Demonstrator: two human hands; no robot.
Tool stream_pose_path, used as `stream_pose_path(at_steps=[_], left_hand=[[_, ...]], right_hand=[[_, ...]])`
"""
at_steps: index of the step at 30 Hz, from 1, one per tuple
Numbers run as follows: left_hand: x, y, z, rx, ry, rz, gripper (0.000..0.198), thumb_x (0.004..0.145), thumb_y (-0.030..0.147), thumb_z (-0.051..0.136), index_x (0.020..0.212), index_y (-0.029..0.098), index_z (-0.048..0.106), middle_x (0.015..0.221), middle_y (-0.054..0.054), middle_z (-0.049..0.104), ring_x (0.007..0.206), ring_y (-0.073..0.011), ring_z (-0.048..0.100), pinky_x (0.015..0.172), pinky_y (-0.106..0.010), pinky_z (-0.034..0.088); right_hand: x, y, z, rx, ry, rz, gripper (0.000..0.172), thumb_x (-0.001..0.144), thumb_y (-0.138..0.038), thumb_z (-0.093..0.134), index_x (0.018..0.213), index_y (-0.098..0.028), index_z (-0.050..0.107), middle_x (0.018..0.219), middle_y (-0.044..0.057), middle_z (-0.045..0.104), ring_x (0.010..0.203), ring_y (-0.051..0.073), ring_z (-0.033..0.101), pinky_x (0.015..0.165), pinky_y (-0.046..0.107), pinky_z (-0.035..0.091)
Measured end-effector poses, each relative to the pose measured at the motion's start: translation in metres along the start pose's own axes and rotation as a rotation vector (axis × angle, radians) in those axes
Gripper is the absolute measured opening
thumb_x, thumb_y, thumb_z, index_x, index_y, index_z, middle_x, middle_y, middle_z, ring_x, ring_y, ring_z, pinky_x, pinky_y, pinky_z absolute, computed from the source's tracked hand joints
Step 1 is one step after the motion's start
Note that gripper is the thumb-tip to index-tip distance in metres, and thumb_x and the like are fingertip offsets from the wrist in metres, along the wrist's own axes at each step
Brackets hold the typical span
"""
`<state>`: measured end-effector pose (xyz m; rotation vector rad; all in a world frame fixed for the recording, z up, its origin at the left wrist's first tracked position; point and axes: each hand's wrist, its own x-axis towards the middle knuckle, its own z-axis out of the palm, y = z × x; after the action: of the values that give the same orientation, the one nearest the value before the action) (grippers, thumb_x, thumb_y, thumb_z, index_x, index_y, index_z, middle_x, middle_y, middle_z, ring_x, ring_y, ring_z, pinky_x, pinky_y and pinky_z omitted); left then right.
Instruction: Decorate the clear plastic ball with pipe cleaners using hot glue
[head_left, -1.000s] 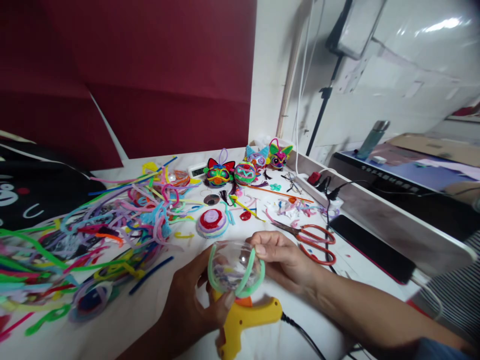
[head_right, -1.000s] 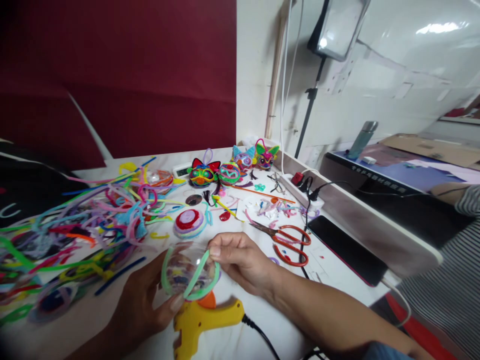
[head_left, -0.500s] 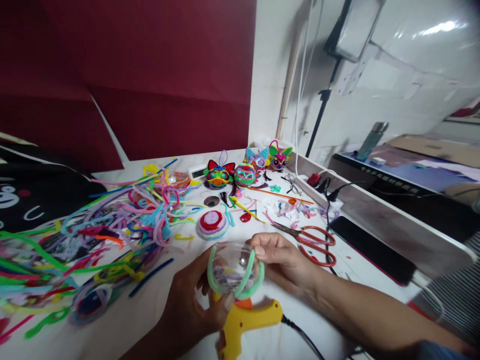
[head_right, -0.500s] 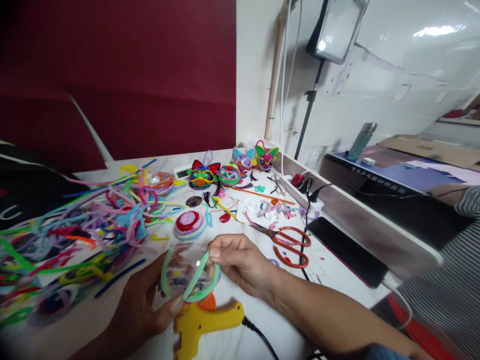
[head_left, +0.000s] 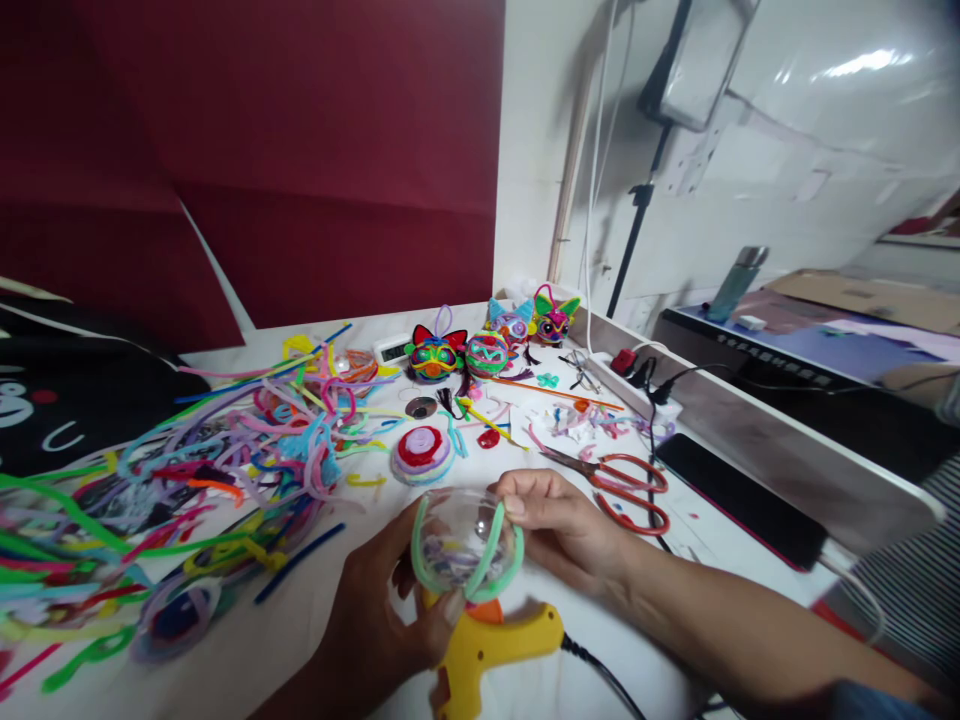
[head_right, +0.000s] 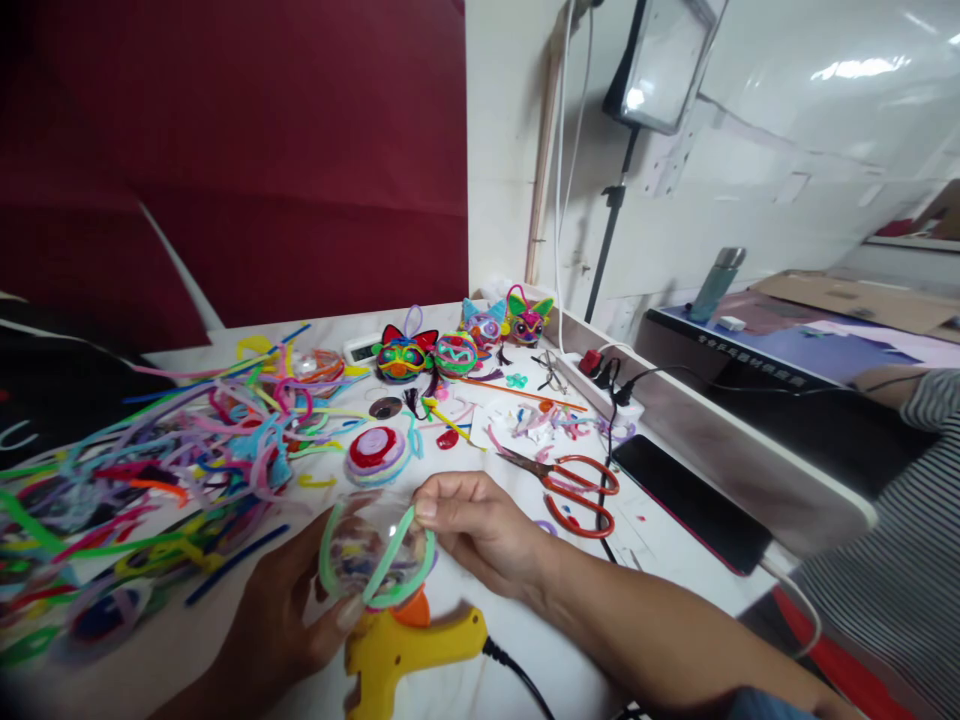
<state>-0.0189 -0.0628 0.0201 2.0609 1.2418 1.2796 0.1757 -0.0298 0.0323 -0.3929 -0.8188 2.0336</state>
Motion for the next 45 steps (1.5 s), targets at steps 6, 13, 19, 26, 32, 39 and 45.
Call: stream_pose_path(at_steps=[6,13,19,26,32,39,45], left_hand=[[0.0015,0.0029,0.0001,-0.028,-0.005,-0.031,0.046,0.062,0.026,0.063,0.108,0.019,0.065,0.057,0.004,0.059,0.044,-0.0125,0.051,0.041,-0.019,0.045],[0.0012,0.0022,-0.0005,0.003,-0.005,0.008,0.045,0.064,0.024,0.061,0.109,0.02,0.062,0.057,0.006,0.057,0.044,-0.0112,0.049,0.04,-0.018,0.044],[0.0008,-0.0002,0.0007,-0.003,0.005,0.033,0.042,0.066,0.024,0.06,0.108,0.02,0.061,0.056,0.006,0.055,0.044,-0.0117,0.051,0.04,-0.018,0.045],[0.0001,-0.0007,0.0002,0.016,0.008,0.011,0.044,0.066,0.024,0.06,0.11,0.02,0.062,0.056,0.005,0.058,0.043,-0.0122,0.052,0.041,-0.019,0.046],[0.0015,0.0016,-0.0001,-0.067,-0.01,-0.048,0.045,0.066,0.026,0.062,0.11,0.021,0.065,0.055,0.004,0.058,0.043,-0.0129,0.051,0.042,-0.02,0.045],[0.0024,-0.0006,0.0,-0.13,0.013,-0.151,0.05,0.062,0.028,0.066,0.112,0.021,0.069,0.061,0.002,0.064,0.047,-0.0138,0.052,0.045,-0.021,0.047],[0.0031,-0.0034,-0.0016,-0.108,-0.01,-0.103,0.051,0.066,0.027,0.063,0.116,0.021,0.067,0.067,0.001,0.069,0.048,-0.0143,0.056,0.044,-0.021,0.047]], right_hand=[[0.0007,-0.0007,-0.0002,-0.004,0.014,0.002,0.02,0.066,-0.024,0.084,0.068,-0.009,0.07,0.058,0.002,0.069,0.051,0.008,0.061,0.056,0.018,0.044],[0.0011,-0.0007,0.0004,-0.011,0.039,0.006,0.023,0.063,-0.025,0.085,0.068,-0.009,0.07,0.059,0.001,0.068,0.051,0.007,0.06,0.056,0.018,0.043],[0.0014,-0.0004,0.0007,-0.019,0.037,0.006,0.023,0.063,-0.025,0.085,0.066,-0.009,0.069,0.056,0.001,0.066,0.05,0.007,0.058,0.055,0.018,0.043],[0.0024,0.0006,-0.0009,-0.008,0.04,0.004,0.025,0.063,-0.025,0.086,0.068,-0.009,0.068,0.058,0.001,0.068,0.051,0.008,0.06,0.056,0.018,0.043],[0.0034,0.0011,-0.001,0.005,0.04,0.002,0.023,0.063,-0.025,0.086,0.066,-0.01,0.068,0.057,0.0,0.067,0.049,0.007,0.059,0.055,0.019,0.044],[0.0037,0.0027,-0.0016,0.034,0.066,0.008,0.023,0.062,-0.025,0.087,0.064,-0.01,0.069,0.057,0.0,0.066,0.05,0.007,0.059,0.055,0.018,0.045],[0.0024,0.0049,-0.002,0.056,0.087,0.008,0.024,0.062,-0.027,0.088,0.065,-0.011,0.07,0.06,0.001,0.069,0.053,0.008,0.06,0.058,0.018,0.047]])
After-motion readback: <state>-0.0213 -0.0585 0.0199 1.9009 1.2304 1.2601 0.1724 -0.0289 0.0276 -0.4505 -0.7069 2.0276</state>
